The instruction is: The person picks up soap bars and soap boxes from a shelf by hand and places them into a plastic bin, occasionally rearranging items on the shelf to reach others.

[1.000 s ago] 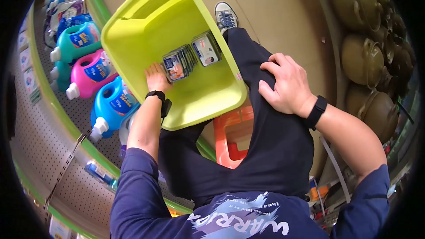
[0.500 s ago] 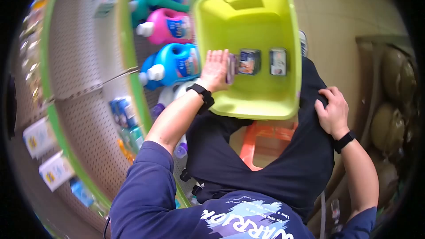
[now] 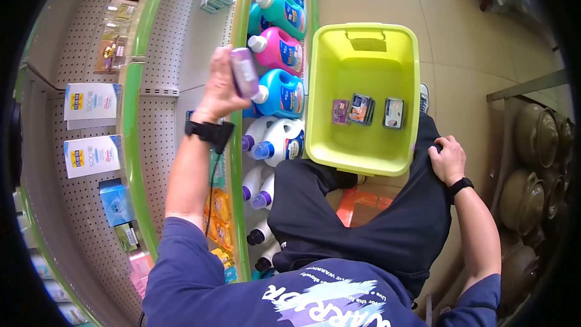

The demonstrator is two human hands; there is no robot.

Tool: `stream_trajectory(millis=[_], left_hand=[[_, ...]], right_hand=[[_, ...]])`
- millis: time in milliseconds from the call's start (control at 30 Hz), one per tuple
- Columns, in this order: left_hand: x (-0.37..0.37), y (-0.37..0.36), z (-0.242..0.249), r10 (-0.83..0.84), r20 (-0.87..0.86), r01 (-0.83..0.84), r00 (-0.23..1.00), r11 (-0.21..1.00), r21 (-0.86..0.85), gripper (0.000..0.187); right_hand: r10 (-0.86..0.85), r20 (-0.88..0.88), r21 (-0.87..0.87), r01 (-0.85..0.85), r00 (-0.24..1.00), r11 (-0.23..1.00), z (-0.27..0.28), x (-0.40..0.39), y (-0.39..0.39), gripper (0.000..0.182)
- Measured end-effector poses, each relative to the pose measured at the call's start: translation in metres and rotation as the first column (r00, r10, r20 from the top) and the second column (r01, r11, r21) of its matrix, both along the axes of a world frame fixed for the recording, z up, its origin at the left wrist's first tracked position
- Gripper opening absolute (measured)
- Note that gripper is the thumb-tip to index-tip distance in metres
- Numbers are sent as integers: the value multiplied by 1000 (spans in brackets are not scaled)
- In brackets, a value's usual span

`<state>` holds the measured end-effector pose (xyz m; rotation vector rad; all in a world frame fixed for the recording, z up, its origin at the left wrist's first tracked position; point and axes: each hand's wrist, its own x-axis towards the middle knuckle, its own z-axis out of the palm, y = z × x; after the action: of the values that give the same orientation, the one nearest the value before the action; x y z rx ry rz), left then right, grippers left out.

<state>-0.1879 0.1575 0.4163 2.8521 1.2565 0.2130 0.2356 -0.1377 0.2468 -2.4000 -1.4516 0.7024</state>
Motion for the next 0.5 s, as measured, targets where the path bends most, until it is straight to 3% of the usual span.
stream_trajectory(millis=[67,100,167,267,467,500], left_hand=[[-32,19,21,148,-144,-139,978,988,66,121],[-45,27,27,142,-144,-132,979,988,75,121],[-65,41,33,278,-353,-264,893,960,88,125],[-82,55,23,308,-501,-342,809,939,24,132],[-75,61,22,277,-557,-404,783,907,-118,133],[-72,63,25,257,-577,-443,775,872,-207,134]], right_hand=[[-5,6,7,5,1000,1000,-2,1,0,32],[-4,4,5,4,1000,1000,-3,2,0,32],[-13,2,5,13,1000,1000,-2,2,-1,32],[-24,-6,-9,24,1000,1000,-1,1,-1,32],[-12,9,-22,12,1000,1000,0,2,2,33],[-10,0,-31,10,1000,999,1,2,3,33]])
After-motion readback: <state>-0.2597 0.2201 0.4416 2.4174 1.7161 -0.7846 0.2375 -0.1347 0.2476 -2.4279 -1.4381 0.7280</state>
